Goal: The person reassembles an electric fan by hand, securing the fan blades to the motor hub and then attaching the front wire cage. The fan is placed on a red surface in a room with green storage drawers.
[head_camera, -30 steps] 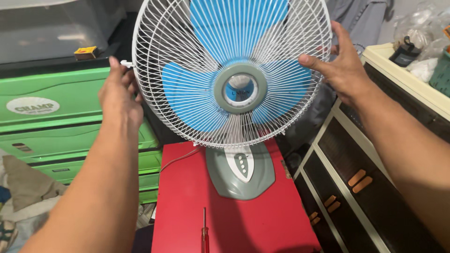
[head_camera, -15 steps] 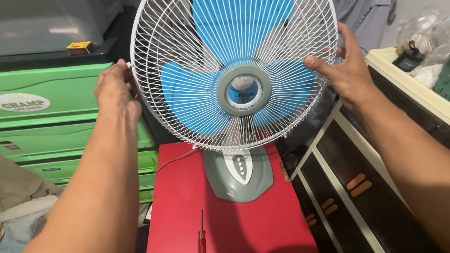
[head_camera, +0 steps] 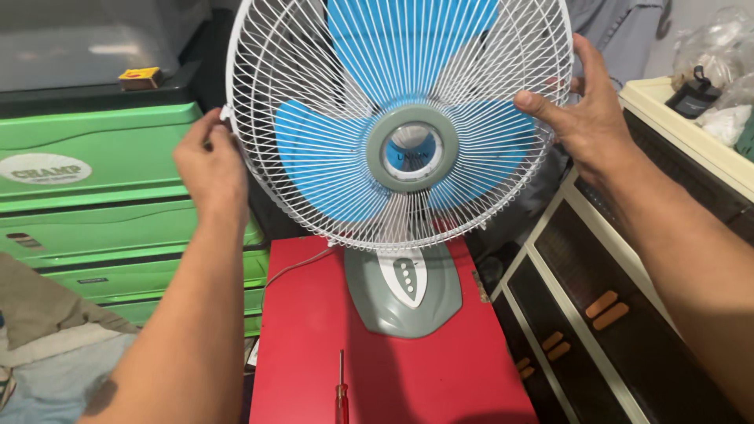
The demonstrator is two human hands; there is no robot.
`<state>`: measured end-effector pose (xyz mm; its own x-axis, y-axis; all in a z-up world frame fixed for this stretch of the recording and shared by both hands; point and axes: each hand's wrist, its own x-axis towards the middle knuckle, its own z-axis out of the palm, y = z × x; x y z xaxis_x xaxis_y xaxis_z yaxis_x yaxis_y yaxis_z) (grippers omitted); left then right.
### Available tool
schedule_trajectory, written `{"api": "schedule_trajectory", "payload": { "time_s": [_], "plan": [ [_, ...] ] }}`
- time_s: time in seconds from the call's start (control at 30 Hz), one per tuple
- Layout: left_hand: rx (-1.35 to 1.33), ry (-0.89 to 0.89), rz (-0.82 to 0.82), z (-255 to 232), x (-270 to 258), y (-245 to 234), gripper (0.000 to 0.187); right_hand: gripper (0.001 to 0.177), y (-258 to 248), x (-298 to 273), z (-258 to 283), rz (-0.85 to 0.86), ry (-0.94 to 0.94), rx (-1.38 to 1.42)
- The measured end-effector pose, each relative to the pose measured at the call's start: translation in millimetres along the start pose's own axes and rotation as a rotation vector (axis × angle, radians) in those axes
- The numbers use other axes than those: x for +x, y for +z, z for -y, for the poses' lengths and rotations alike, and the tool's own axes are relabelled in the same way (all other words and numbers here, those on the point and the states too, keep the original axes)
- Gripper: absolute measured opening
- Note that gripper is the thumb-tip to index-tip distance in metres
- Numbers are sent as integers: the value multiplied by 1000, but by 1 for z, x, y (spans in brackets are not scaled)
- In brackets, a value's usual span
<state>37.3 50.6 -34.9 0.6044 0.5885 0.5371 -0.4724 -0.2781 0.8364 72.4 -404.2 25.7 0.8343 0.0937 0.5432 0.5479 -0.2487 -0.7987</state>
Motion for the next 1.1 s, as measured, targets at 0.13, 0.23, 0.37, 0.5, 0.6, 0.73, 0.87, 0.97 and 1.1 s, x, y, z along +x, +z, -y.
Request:
{"api": "schedule_trajectory", "payload": {
  "time_s": [0.13, 0.23, 0.37, 0.5, 0.6, 0.73, 0.87, 0.97, 1.1],
  "plan": [
    [171, 195, 17, -17, -12, -3, 39, 102, 0, 1, 0, 17, 2, 84],
    [238, -7, 58, -29, -21, 1, 42, 103, 4, 7, 2, 18, 20, 61],
    [159, 50, 267, -42, -25, 11, 82, 103, 0, 5, 0, 43, 3, 81],
    [179, 56, 244, -51, -23, 11, 83, 109, 0, 5, -3, -19, 90, 42],
    [95, 23, 247, -56, -25, 11, 77, 109, -2, 6, -7, 9, 36, 82],
    [49, 42, 217, -57, -36, 9, 69, 108, -1, 7, -7, 22, -25, 86],
    [200, -15, 153, -57, -36, 11, 71, 107, 2, 6, 8, 24, 94, 97],
    [288, -5, 131, -55, -34, 14, 78, 106, 1, 2, 15, 22, 128, 48],
    [283, -40, 140, -51, -34, 13, 92, 108, 3, -1, 15, 51, 81, 93]
  ]
}}
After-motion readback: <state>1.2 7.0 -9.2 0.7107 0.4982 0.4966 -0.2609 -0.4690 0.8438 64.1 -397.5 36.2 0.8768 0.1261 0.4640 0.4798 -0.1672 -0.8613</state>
